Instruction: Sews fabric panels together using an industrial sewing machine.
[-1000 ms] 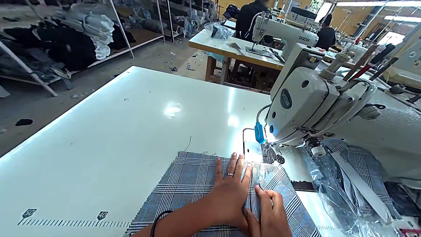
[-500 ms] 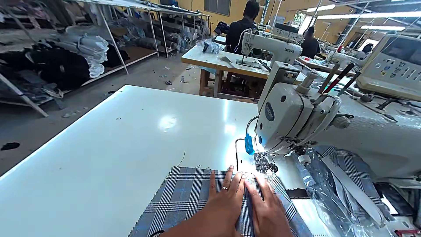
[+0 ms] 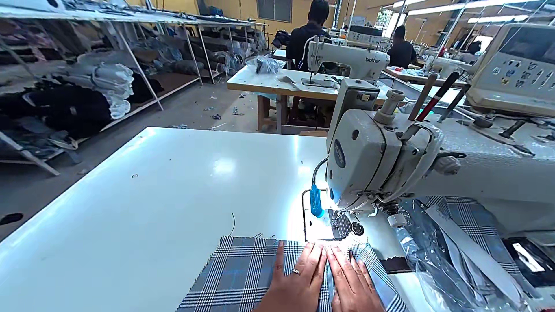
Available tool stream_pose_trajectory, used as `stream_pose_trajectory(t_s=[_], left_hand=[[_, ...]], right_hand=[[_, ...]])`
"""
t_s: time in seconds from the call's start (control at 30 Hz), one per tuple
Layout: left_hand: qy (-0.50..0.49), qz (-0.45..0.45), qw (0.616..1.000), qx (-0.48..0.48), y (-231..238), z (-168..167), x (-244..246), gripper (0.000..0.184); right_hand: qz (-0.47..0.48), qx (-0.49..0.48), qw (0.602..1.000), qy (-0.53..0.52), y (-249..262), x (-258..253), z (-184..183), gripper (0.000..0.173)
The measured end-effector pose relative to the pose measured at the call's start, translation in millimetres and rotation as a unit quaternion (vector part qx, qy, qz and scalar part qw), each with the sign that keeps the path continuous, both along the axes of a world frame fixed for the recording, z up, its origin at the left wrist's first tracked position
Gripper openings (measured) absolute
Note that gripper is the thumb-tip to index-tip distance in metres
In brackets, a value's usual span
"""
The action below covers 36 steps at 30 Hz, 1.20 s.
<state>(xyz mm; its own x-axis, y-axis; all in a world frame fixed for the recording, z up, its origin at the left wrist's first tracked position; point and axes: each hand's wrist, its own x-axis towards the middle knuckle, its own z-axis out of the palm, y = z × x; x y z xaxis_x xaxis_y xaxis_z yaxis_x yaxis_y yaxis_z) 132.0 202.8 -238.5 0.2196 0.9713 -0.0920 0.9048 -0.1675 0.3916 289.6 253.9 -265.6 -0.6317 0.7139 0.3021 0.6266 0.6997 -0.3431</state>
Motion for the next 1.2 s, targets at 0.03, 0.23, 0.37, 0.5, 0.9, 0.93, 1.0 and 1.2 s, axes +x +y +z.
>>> stream_pose_trajectory(t_s=[0.03, 0.23, 0.37, 0.5, 0.9, 0.93, 1.0, 1.2], left_hand=[[0.006, -0.007, 1.000, 0.001, 1, 0, 2, 0.133], [0.021, -0.035, 0.999, -0.015, 12, 4, 4, 0.133], [0.009, -0.032, 0.999, 0.010, 16, 1, 4, 0.132], [-0.005, -0.026, 0.999, 0.034, 15, -2, 4, 0.130], [-0.010, -0.024, 0.998, 0.065, 13, -6, 5, 0.126], [-0.009, -0.023, 0.998, 0.062, 13, -5, 5, 0.127], [0.001, -0.022, 0.998, 0.057, 13, -5, 5, 0.133], [0.001, -0.019, 0.999, 0.032, 14, -2, 6, 0.137]], right_hand=[[-0.011, 0.004, 1.000, 0.000, -1, 2, 0, 0.047], [-0.053, 0.002, 0.999, -0.008, -2, 2, 3, 0.044], [-0.070, -0.002, 0.998, -0.004, -2, -3, 3, 0.044], [-0.088, 0.011, 0.996, -0.011, -5, -7, 3, 0.044], [-0.104, 0.041, 0.994, 0.016, -7, -16, -1, 0.041], [-0.093, 0.050, 0.994, 0.019, -3, -14, 0, 0.039], [-0.052, 0.073, 0.996, 0.015, 13, -5, 5, 0.033], [0.128, 0.070, 0.989, 0.006, 70, 20, 14, 0.027]])
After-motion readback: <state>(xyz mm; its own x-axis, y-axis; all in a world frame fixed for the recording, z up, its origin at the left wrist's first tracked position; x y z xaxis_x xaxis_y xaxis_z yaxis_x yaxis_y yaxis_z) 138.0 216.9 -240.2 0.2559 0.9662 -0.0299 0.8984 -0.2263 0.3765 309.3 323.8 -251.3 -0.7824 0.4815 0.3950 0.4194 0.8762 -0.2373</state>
